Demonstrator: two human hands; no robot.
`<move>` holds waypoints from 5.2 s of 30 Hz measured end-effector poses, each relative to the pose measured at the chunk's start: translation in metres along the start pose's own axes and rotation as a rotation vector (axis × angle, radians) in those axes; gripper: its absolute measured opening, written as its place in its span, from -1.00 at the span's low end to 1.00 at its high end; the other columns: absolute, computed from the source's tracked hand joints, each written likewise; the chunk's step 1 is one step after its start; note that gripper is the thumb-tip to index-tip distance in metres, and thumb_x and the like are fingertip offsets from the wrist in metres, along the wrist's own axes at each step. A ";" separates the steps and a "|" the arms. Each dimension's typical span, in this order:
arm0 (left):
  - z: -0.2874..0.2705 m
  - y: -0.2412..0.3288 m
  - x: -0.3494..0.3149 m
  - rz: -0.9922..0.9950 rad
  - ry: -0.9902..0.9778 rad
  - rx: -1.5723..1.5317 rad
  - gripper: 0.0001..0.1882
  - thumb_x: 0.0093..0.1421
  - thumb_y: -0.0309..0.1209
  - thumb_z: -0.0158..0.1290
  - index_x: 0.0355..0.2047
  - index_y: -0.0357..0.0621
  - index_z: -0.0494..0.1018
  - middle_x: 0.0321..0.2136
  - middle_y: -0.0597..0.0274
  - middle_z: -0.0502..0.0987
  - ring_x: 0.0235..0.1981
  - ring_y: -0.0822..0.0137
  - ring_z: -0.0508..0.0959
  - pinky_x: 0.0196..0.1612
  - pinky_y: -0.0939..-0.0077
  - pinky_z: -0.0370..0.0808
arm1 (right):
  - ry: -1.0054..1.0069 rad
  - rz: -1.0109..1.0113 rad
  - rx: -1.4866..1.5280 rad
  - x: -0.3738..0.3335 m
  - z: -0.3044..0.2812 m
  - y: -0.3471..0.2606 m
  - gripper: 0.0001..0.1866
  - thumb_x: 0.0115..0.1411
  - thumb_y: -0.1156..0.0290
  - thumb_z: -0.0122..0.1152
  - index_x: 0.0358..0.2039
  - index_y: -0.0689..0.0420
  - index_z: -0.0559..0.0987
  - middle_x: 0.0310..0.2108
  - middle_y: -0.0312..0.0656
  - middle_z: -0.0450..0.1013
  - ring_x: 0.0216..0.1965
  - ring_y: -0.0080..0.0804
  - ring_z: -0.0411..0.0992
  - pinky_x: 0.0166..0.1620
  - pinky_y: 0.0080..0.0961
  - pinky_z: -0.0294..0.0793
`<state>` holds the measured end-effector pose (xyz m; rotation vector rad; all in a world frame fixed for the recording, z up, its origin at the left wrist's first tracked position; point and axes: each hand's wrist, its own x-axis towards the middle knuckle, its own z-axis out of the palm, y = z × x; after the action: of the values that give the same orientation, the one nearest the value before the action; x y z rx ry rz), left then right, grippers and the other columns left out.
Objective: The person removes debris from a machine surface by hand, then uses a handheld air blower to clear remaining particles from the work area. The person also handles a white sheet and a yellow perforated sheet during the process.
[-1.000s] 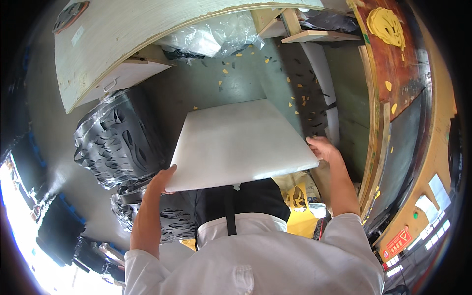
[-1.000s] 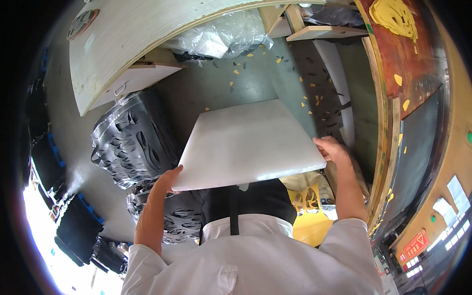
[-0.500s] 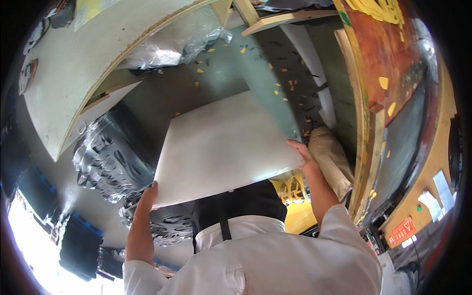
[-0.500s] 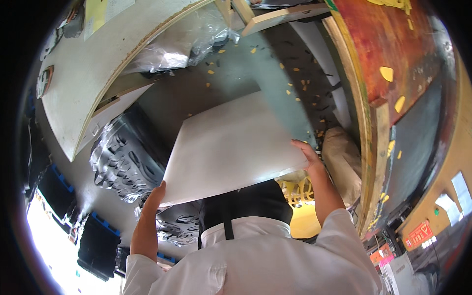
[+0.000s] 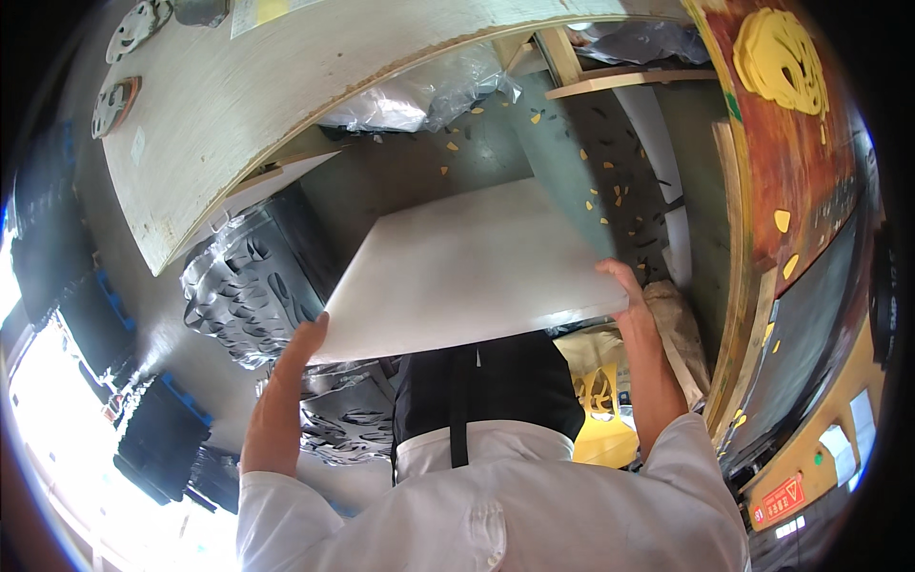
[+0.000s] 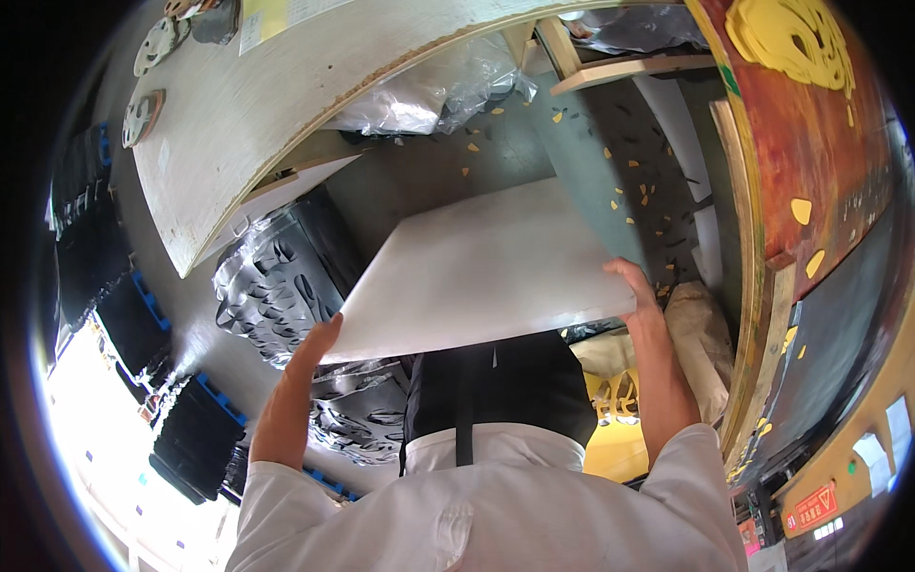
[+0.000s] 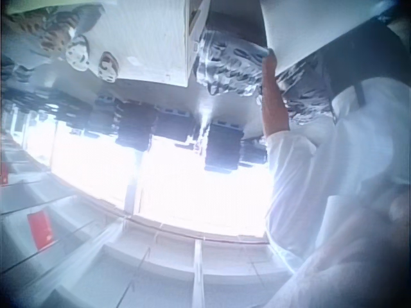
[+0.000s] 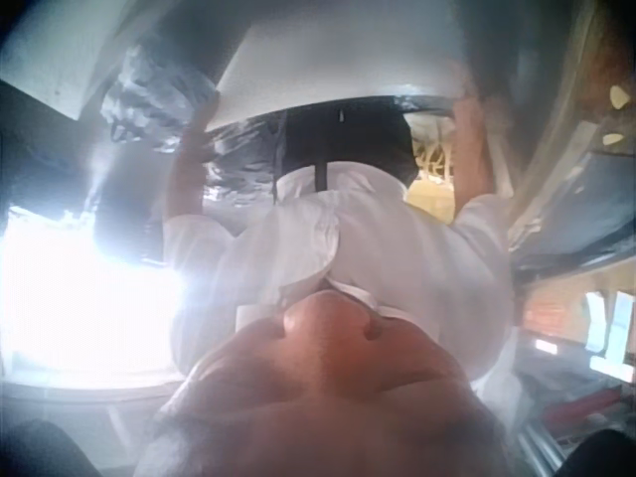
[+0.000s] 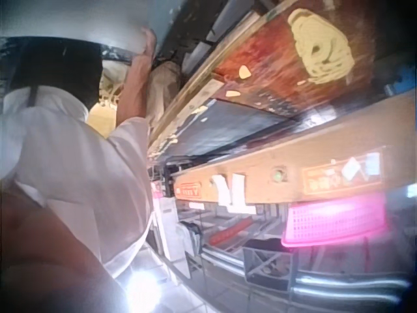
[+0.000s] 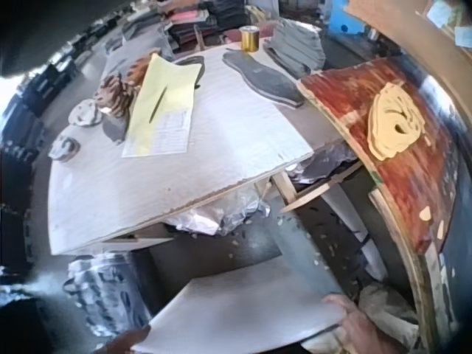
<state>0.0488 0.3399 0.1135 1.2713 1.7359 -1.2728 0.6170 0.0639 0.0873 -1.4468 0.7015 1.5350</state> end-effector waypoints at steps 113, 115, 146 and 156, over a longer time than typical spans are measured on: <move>-0.197 0.090 -0.041 0.450 0.121 0.733 -0.19 0.47 0.09 -0.38 0.13 -0.54 0.47 0.06 -0.38 0.57 0.12 -0.25 0.56 0.20 0.05 0.43 | 0.283 0.116 -0.875 -0.084 0.007 0.292 -0.39 0.41 -0.02 -0.14 0.20 0.15 0.58 0.28 -0.05 0.46 0.32 -0.02 0.39 0.32 -0.07 0.38; -0.167 0.131 -0.089 0.433 0.148 0.887 -0.23 0.48 0.07 -0.37 0.15 -0.47 0.47 0.12 -0.35 0.54 0.20 -0.23 0.52 0.27 0.06 0.39 | 0.343 0.161 -0.592 -0.111 -0.013 0.378 -0.32 0.46 -0.15 -0.21 0.20 0.12 0.58 0.28 -0.03 0.46 0.32 0.02 0.37 0.32 -0.07 0.35; 0.914 -0.077 -0.643 1.125 -0.081 2.887 -0.38 0.51 -0.10 -0.24 0.13 -0.51 0.48 0.08 -0.29 0.58 0.15 -0.14 0.56 0.26 0.12 0.39 | 0.697 0.756 1.142 -0.555 0.091 1.089 -0.13 0.37 -0.35 -0.11 0.05 0.32 0.64 0.08 0.22 0.56 0.20 0.14 0.50 0.26 -0.06 0.38; 1.131 -0.250 -0.629 0.800 -0.296 3.258 -0.40 0.47 -0.11 -0.18 0.10 -0.48 0.51 0.05 -0.26 0.60 0.09 -0.09 0.60 0.20 0.12 0.44 | 0.307 0.645 1.642 -0.533 0.061 1.133 -0.16 0.39 -0.31 -0.05 0.13 0.31 0.60 0.16 0.19 0.52 0.26 0.09 0.44 0.28 -0.18 0.32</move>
<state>-0.0328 -0.9500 0.3728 -0.9480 1.7806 1.4315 -0.4466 -0.5058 0.4268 -0.1236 2.0545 0.5635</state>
